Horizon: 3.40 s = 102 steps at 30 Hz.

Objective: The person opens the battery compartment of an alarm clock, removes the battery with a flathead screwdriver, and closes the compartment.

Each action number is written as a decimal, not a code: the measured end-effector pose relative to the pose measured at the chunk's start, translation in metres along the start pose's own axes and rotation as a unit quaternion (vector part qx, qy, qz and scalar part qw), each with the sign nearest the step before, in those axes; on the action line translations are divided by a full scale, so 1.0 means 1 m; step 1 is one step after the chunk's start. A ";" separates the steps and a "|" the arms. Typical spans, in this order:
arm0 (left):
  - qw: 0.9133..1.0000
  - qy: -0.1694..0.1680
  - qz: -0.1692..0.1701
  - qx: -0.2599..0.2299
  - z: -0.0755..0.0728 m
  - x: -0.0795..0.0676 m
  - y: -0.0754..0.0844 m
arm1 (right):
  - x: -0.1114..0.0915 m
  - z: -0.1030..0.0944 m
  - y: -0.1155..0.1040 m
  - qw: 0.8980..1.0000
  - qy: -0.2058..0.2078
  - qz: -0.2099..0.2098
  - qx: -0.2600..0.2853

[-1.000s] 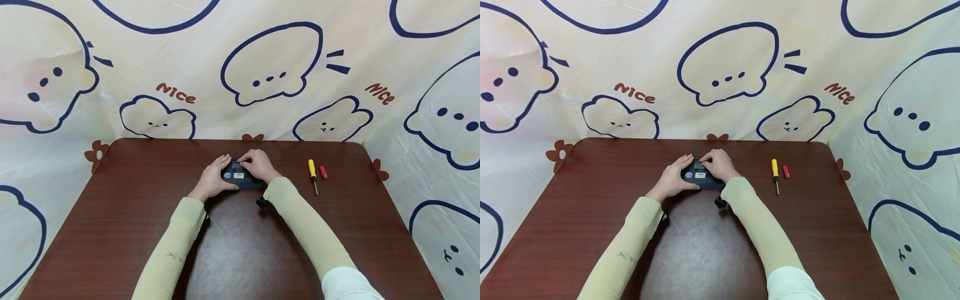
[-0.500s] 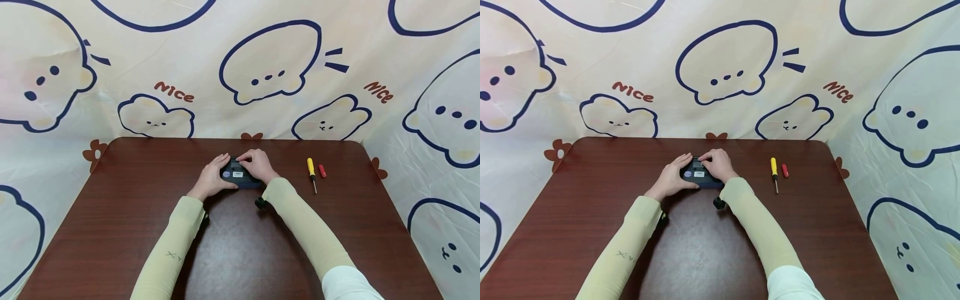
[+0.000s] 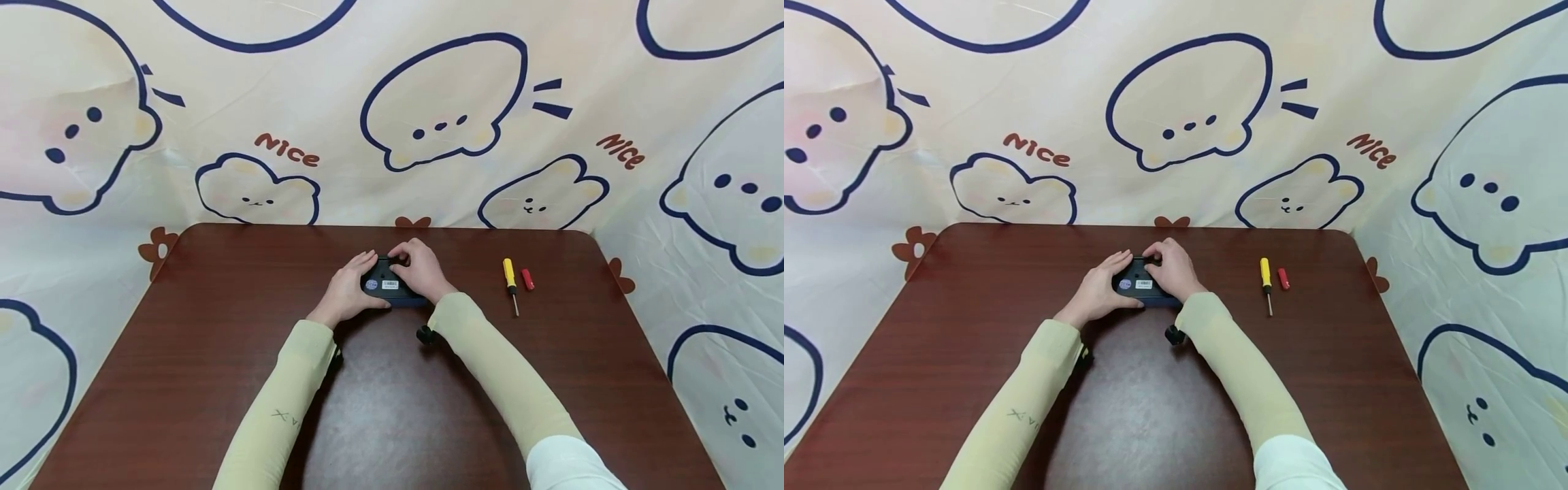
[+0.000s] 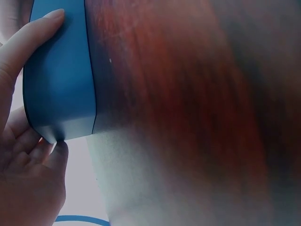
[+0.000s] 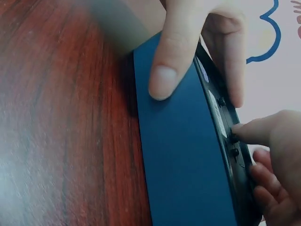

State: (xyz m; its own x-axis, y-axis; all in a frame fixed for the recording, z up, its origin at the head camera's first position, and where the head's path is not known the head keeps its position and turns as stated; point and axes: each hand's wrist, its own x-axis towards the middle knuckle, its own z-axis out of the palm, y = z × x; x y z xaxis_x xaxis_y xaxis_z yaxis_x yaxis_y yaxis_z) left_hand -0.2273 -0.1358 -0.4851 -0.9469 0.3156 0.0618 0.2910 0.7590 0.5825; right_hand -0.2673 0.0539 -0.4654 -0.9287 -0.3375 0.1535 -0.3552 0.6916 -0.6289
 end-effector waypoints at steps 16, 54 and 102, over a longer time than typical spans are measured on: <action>1.000 -0.002 0.006 -0.004 -0.002 -0.002 0.003 | -0.012 -0.007 0.029 0.991 -0.011 0.121 0.064; 1.000 -0.004 0.007 0.006 -0.001 0.003 0.005 | -0.002 -0.006 0.013 0.950 -0.023 0.277 0.142; 1.000 0.000 0.007 0.003 -0.001 0.000 0.004 | -0.014 -0.014 0.024 0.963 -0.034 0.227 0.141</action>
State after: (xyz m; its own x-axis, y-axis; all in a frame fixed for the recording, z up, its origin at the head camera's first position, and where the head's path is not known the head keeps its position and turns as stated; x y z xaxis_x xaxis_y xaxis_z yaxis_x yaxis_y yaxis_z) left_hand -0.2259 -0.1334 -0.4819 -0.9424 0.3272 0.0697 0.3056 0.7573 0.5771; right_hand -0.2640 0.0838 -0.4722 -0.9687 -0.0891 -0.2315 0.1386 0.5795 -0.8031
